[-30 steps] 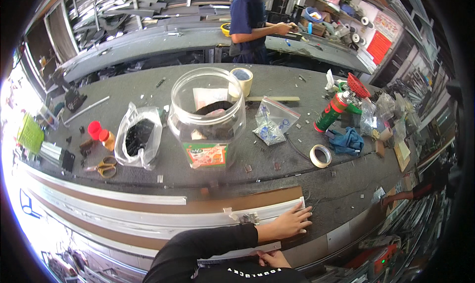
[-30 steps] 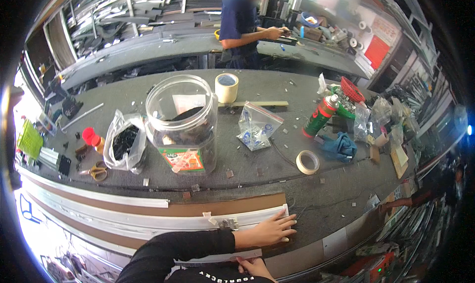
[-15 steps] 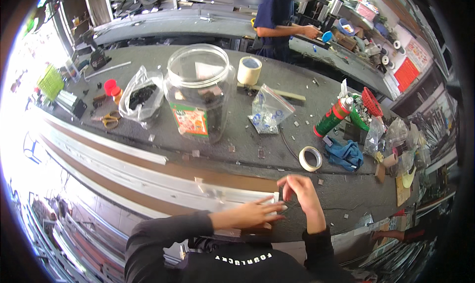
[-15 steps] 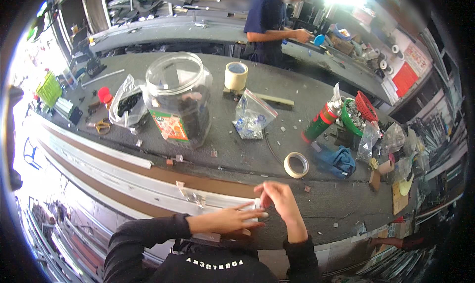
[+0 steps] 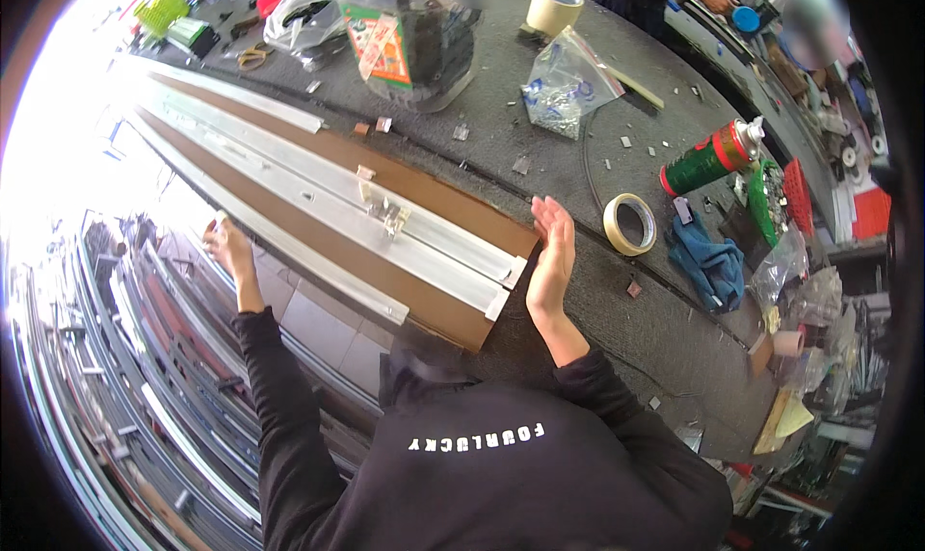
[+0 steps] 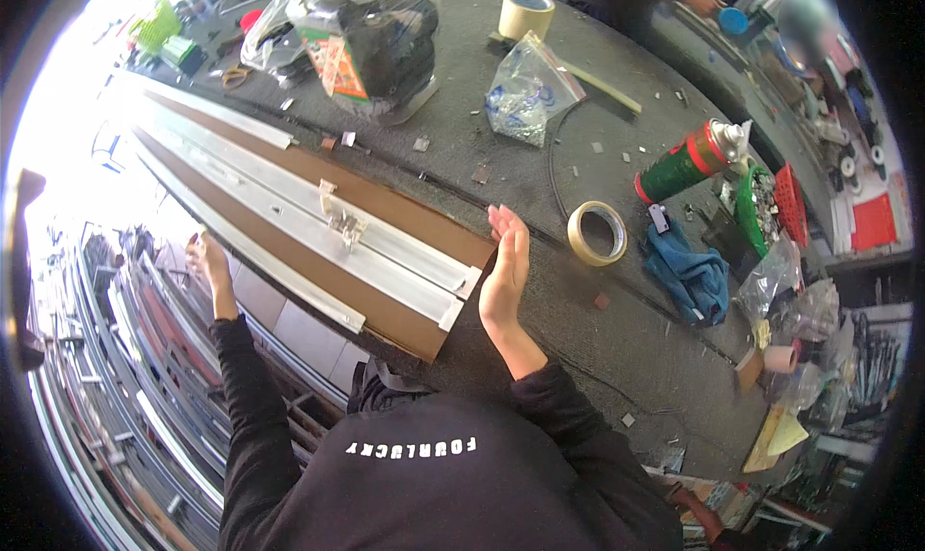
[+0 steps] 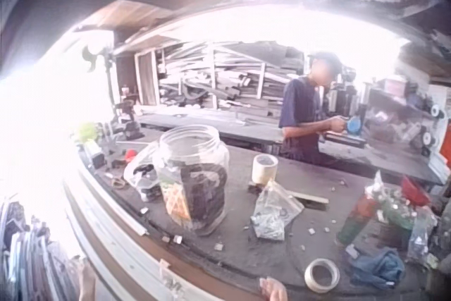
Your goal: The person assembles aluminum window frame profiles by inserting plastic spacers and using a rubber mallet to secure them. They also use scissors to trim excess material and handle small hardware components on a cluttered workbench.
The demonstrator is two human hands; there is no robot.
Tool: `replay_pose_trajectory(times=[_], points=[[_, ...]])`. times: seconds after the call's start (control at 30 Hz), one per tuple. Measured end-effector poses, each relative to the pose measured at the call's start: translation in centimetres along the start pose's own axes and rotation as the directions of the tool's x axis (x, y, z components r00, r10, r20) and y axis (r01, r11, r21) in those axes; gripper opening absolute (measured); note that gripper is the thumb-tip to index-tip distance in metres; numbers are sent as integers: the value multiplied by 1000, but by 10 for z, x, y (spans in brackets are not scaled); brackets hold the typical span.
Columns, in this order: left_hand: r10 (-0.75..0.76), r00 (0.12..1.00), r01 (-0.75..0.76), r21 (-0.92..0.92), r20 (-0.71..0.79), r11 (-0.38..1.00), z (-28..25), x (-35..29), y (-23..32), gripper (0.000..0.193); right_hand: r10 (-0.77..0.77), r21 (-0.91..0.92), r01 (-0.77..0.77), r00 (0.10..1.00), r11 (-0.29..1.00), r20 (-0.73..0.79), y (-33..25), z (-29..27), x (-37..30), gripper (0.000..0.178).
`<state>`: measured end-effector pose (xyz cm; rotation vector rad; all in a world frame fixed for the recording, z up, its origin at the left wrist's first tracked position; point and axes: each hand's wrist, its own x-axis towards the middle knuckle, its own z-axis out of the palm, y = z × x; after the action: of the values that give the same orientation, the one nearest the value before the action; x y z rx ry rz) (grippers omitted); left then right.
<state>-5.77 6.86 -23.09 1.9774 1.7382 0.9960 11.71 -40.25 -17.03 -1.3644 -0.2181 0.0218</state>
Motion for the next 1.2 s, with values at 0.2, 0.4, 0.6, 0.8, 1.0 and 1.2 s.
replay_pose_trajectory(times=[0.2, 0.4, 0.6, 0.8, 1.0, 1.2], points=[[0, 998, -20, 350, 58, 936, 30, 23, -26, 60, -336, -329, 459, 867, 825, 368, -17, 31, -4, 47], [-130, 991, 125, 315, -5, 941, 25, 27, 10, 73, -270, -432, 654, 695, 620, 666, -26, 75, -22, 55], [-98, 994, 67, 467, 41, 882, 24, 0, 48, 62, -118, -580, 645, 713, 497, 692, -19, 69, -20, 59], [-96, 995, 104, 324, -38, 940, 13, -2, 57, 47, 15, -612, 638, 686, 468, 727, -21, 75, -20, 63], [-239, 970, 241, 45, -46, 969, 25, 1, 54, 49, 100, -630, 686, 644, 364, 758, -22, 74, -21, 71], [-194, 971, 204, 62, -138, 977, 30, 14, 53, 34, 145, -622, 733, 608, 275, 781, -20, 75, -24, 83]])
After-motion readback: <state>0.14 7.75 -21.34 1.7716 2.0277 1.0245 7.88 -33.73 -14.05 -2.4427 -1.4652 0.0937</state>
